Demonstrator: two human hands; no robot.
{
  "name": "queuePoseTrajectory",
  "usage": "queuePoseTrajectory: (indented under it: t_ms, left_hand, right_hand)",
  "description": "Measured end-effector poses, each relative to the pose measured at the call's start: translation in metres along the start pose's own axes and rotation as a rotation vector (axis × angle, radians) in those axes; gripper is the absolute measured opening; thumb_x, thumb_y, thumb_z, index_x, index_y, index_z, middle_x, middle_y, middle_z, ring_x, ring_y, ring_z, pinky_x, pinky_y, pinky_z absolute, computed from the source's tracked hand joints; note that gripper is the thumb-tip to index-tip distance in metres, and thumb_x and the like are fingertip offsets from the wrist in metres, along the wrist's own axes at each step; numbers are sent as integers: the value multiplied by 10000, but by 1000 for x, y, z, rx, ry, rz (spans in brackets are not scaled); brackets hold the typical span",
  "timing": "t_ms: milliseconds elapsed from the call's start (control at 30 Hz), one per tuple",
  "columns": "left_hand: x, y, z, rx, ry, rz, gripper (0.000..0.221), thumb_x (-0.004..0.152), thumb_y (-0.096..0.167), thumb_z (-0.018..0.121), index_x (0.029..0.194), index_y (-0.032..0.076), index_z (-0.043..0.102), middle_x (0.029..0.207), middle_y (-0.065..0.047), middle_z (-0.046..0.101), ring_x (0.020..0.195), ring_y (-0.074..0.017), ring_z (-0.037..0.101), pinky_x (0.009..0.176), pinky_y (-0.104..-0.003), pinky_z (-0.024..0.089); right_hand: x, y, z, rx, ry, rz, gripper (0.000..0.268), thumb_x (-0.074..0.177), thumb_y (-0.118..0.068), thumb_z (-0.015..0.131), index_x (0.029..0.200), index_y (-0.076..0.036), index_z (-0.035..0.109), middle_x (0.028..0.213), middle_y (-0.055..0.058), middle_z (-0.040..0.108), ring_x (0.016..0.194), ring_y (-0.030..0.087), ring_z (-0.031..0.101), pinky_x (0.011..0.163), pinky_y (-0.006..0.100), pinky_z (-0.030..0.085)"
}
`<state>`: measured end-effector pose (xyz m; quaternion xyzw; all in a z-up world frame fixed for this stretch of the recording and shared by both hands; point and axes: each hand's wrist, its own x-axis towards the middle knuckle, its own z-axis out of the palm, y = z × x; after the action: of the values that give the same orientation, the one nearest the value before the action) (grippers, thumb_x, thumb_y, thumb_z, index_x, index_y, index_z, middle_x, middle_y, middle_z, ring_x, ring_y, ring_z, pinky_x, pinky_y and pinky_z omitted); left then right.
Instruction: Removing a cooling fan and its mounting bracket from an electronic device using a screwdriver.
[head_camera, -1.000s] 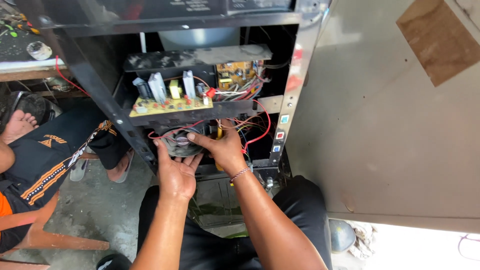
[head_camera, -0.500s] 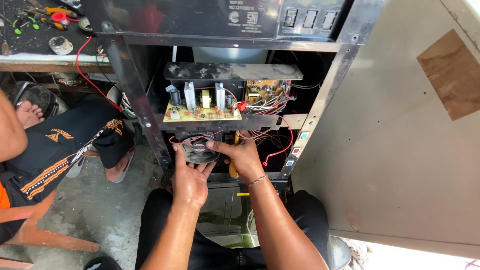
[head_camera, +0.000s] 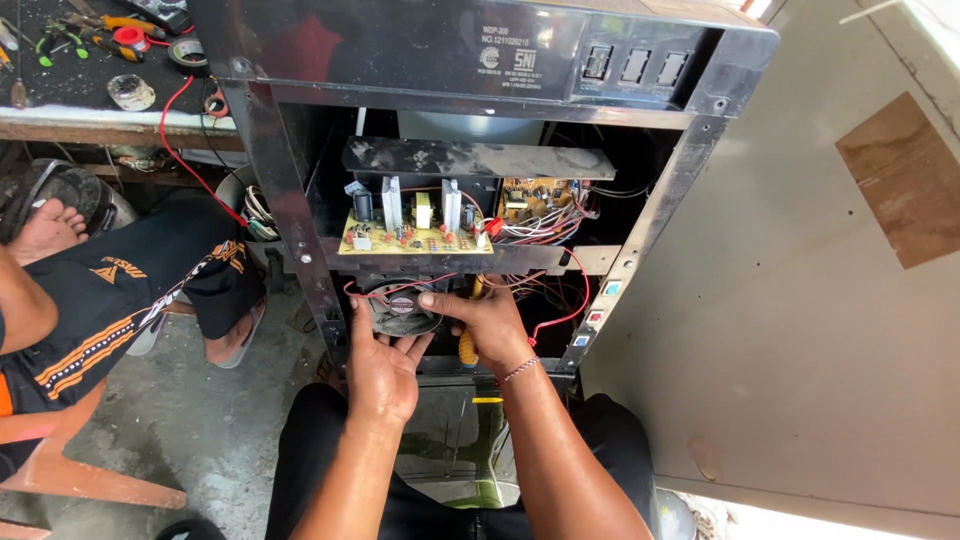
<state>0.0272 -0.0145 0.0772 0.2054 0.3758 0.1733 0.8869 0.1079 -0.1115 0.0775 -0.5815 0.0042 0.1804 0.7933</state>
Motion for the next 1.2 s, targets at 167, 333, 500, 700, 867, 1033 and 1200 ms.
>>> queuePoseTrajectory:
  t_ms: [167, 333, 500, 700, 867, 1033, 1200]
  left_hand:
    - [-2, 4, 6, -42, 27, -28, 625, 888, 572, 648, 1402, 237, 530, 1405, -19, 506, 1385, -406, 518, 1225, -616, 316]
    - [4, 2, 3, -71, 57, -18, 590, 895, 498, 671, 1401, 227, 537, 1375, -45, 485, 1371, -436, 517, 1209, -636, 320]
    - [7, 3, 1, -145, 74, -23, 512, 884, 421, 700, 1350, 251, 576, 1305, -46, 488, 1311, -408, 546, 1182, -628, 367]
    - [4, 2, 3, -122, 70, -12, 500, 889, 461, 691, 1341, 279, 576, 1297, -28, 507, 1284, -368, 565, 1172, -606, 385]
    - [9, -2, -1, -126, 69, -4, 484, 896, 473, 695, 1330, 292, 575, 1288, -20, 517, 1270, -361, 576, 1156, -588, 413]
    - [6, 1, -1, -114, 59, -6, 482, 906, 482, 680, 1340, 305, 568, 1287, -18, 515, 1258, -356, 586, 1149, -572, 430]
    - [10, 0, -4, -110, 52, -5, 470, 905, 488, 685, 1319, 296, 572, 1272, -11, 531, 1231, -354, 606, 1129, -568, 456]
  right_hand:
    - [-4, 2, -2, -20, 27, -11, 539, 566, -75, 1024, 913, 80, 642, 702, 123, 674, 573, 207, 677, 412, 271, 547]
    - [8, 16, -11, -2, 28, -4, 520, 578, -72, 1027, 889, 77, 637, 686, 127, 668, 527, 209, 660, 399, 272, 536]
    - [-5, -11, -1, -35, 9, -16, 399, 619, -53, 977, 819, 84, 660, 673, 98, 650, 546, 172, 640, 409, 235, 518]
    - [-11, -32, 10, -46, -62, -29, 271, 629, -41, 962, 751, 53, 738, 651, 117, 696, 482, 176, 645, 396, 227, 511]
    - [-2, -24, 5, -45, -69, -28, 341, 615, -43, 959, 882, 55, 771, 727, 119, 734, 555, 182, 677, 409, 232, 534]
    - [10, -4, -3, -47, -86, -30, 418, 605, -40, 963, 961, 54, 766, 765, 121, 750, 587, 181, 694, 412, 236, 544]
    - [17, 7, -9, -67, -72, -34, 648, 580, -50, 989, 1157, 72, 719, 769, 125, 732, 547, 188, 670, 395, 238, 544]
